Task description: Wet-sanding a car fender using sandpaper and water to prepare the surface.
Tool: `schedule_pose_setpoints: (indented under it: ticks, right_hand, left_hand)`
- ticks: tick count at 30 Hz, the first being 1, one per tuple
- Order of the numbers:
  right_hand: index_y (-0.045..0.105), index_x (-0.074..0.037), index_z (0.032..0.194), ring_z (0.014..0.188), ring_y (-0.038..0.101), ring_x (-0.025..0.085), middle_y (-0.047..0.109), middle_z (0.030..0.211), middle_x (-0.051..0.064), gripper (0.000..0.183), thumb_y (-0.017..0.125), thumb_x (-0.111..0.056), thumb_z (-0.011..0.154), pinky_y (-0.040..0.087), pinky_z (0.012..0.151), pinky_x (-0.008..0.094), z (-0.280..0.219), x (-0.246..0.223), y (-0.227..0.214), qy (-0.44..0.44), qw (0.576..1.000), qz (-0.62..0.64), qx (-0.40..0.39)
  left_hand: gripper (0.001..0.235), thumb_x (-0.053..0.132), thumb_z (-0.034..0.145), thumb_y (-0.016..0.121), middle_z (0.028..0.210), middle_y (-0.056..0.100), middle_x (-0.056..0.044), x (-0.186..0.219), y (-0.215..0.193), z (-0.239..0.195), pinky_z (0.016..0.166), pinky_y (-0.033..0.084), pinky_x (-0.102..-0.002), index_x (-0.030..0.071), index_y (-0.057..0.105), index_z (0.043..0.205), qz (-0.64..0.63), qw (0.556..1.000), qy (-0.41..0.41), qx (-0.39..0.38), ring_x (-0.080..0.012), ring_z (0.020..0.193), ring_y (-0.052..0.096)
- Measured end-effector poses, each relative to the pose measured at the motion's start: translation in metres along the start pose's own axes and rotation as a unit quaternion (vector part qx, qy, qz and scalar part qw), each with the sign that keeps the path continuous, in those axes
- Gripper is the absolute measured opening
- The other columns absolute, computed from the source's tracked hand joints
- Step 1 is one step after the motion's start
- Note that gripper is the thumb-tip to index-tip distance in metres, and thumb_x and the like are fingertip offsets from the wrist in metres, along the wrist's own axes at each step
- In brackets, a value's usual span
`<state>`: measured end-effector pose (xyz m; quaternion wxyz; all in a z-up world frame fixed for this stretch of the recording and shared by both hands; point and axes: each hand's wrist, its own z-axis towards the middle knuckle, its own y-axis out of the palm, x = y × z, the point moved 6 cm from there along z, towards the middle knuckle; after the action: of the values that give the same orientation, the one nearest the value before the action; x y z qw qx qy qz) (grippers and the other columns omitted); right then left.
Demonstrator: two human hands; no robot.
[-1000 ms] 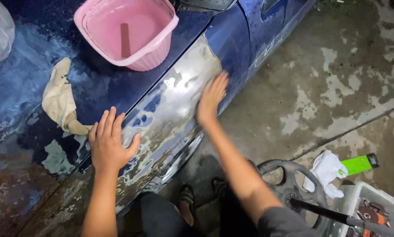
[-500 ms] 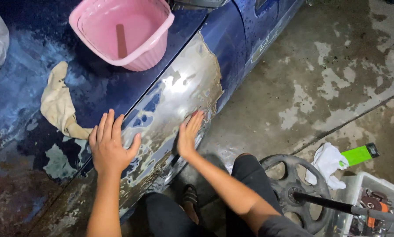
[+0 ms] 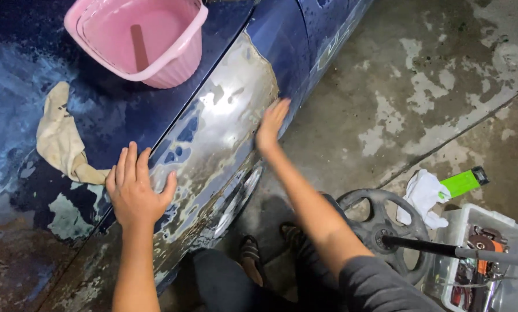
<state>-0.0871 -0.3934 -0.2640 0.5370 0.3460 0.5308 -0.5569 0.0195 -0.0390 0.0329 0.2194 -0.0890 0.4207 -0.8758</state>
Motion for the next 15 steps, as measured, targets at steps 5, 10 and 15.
schedule_pose_setpoints:
  ticks: [5, 10, 15]
  right_hand:
    - [-0.001, 0.002, 0.163, 0.156, -0.011, 0.041, -0.014, 0.168, 0.027, 0.061, 0.025, -0.024, 0.114, -0.01, 0.126, 0.048, -0.032, -0.028, -0.007, -0.052, 0.997, -0.048, -0.008]
    - [0.005, 0.003, 0.162, 0.155, 0.003, 0.04, -0.002, 0.168, 0.028, 0.065, 0.034, -0.023, 0.11, 0.002, 0.121, 0.048, -0.029, -0.062, -0.015, -0.113, 0.949, -0.295, -0.022]
    - [-0.009, -0.016, 0.167, 0.158, -0.018, 0.033, -0.021, 0.171, 0.01, 0.064, 0.023, -0.038, 0.117, -0.011, 0.122, 0.058, 0.012, -0.105, -0.038, -0.076, 0.995, -0.057, -0.035]
  left_hand:
    - [0.065, 0.046, 0.086, 0.074, 0.151, 0.062, -0.016, 0.003, -0.003, 0.007, 0.113, 0.039, -0.045, 0.008, 0.067, 0.138, -0.012, 1.0, -0.012, -0.024, -0.0269, 0.142, 0.055]
    - [0.066, 0.05, 0.088, 0.071, 0.153, 0.06, -0.016, 0.0, 0.003, 0.002, 0.113, 0.04, -0.046, 0.009, 0.065, 0.139, -0.015, 0.999, -0.021, -0.02, -0.0271, 0.143, 0.054]
    - [0.067, 0.053, 0.09, 0.067, 0.153, 0.059, -0.017, 0.001, 0.004, 0.002, 0.112, 0.04, -0.047, 0.007, 0.062, 0.14, -0.012, 0.999, -0.011, -0.04, -0.0277, 0.144, 0.053]
